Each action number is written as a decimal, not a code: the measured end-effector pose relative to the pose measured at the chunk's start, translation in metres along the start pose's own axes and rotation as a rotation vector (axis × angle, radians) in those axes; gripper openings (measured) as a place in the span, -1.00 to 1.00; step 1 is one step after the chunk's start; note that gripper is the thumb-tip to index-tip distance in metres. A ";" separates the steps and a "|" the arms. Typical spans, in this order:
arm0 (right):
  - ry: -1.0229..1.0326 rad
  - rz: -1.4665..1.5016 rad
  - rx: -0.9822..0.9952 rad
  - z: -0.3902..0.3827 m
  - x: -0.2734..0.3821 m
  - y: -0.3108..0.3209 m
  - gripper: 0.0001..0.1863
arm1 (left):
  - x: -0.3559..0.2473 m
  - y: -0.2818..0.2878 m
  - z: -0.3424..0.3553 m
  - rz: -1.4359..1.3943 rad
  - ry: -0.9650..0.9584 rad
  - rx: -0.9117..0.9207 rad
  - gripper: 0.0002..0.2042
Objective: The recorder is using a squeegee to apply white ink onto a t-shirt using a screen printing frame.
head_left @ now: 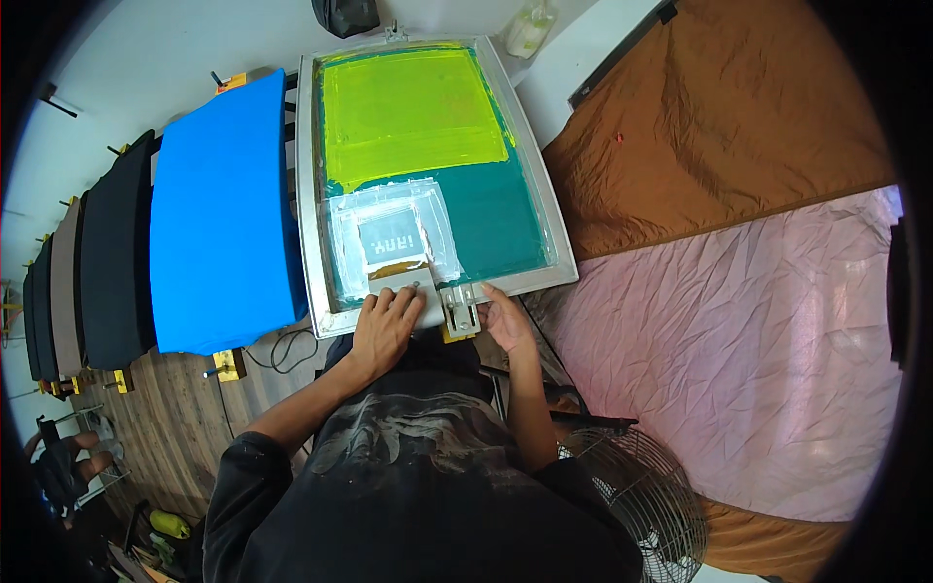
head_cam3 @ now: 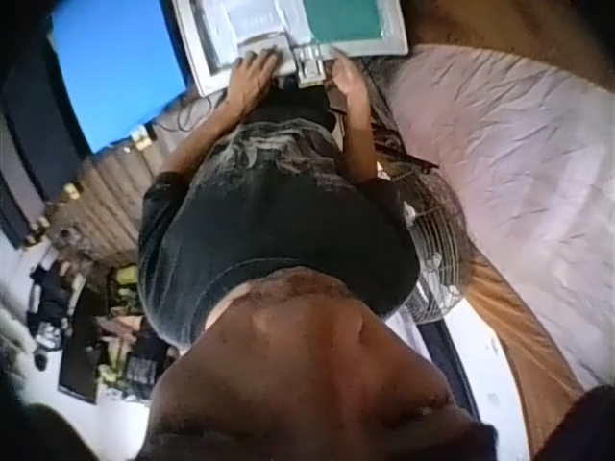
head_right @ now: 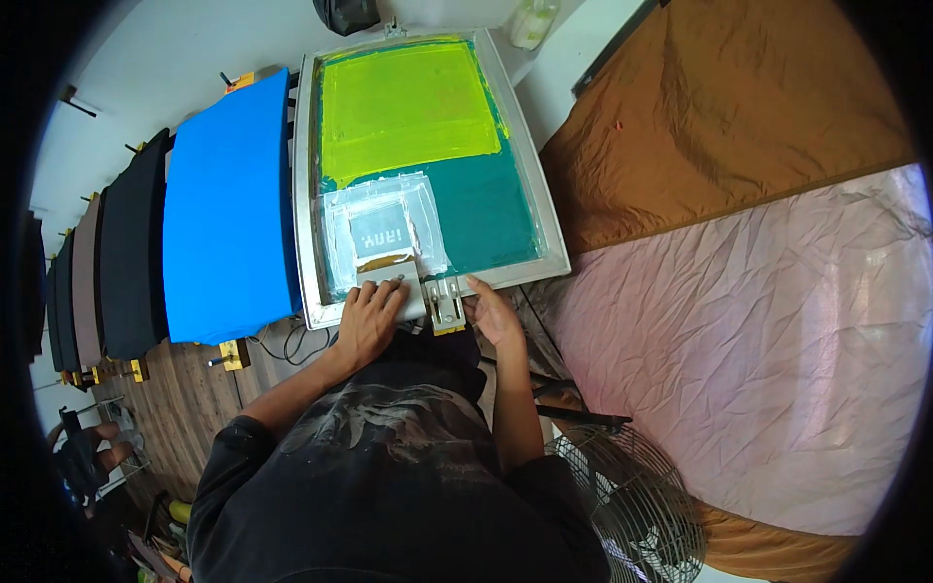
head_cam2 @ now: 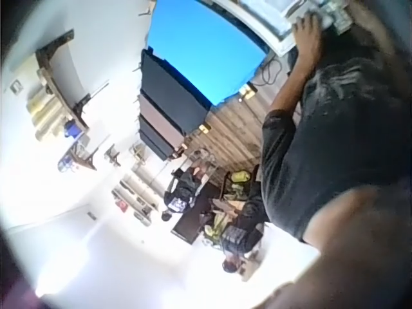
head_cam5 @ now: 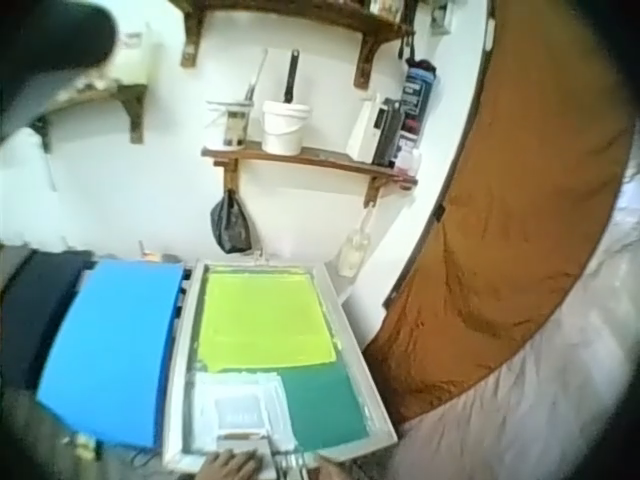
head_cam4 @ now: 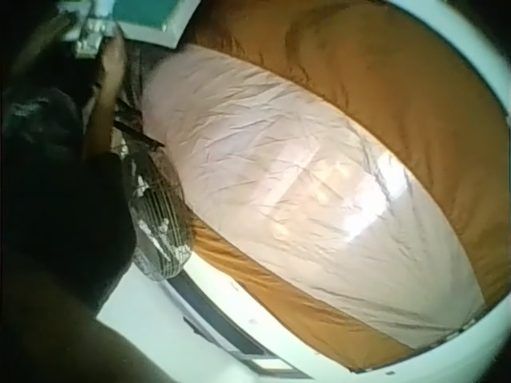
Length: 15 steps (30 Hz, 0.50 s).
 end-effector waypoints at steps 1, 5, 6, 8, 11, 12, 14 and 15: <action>-0.001 -0.003 0.002 -0.003 0.003 0.002 -0.59 | 0.000 0.000 0.000 -0.004 -0.003 0.020 -0.55; -0.027 -0.164 -0.088 -0.012 0.005 0.004 -0.59 | -0.001 -0.005 -0.002 0.004 -0.014 0.022 -0.57; -0.007 -0.191 -0.114 -0.012 0.007 0.004 -0.59 | -0.001 -0.005 -0.002 0.006 -0.018 0.023 -0.56; 0.003 -0.222 -0.120 -0.012 0.007 0.007 -0.62 | -0.001 -0.008 -0.002 0.011 -0.021 0.021 -0.56; 0.001 -0.248 -0.136 -0.008 0.002 0.022 -0.65 | -0.001 -0.018 -0.003 0.016 -0.015 0.009 -0.56; -0.017 -0.247 -0.149 -0.008 0.000 0.022 -0.66 | -0.001 -0.020 -0.004 0.018 -0.011 0.012 -0.56; -0.006 -0.245 -0.154 -0.006 0.001 0.022 -0.65 | 0.000 -0.022 -0.003 0.020 -0.011 0.012 -0.56; 0.001 -0.242 -0.161 -0.008 0.001 0.021 -0.64 | 0.000 -0.018 -0.003 0.020 -0.017 0.011 -0.55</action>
Point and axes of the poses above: each hand's wrist, its own z-axis towards the middle knuckle, its own y-axis out of the back of the hand, x = y × z, the point moved 8 cm from there along z, towards the middle knuckle, and after that the axes turned 11 degrees about z, right-handed, at the moved point
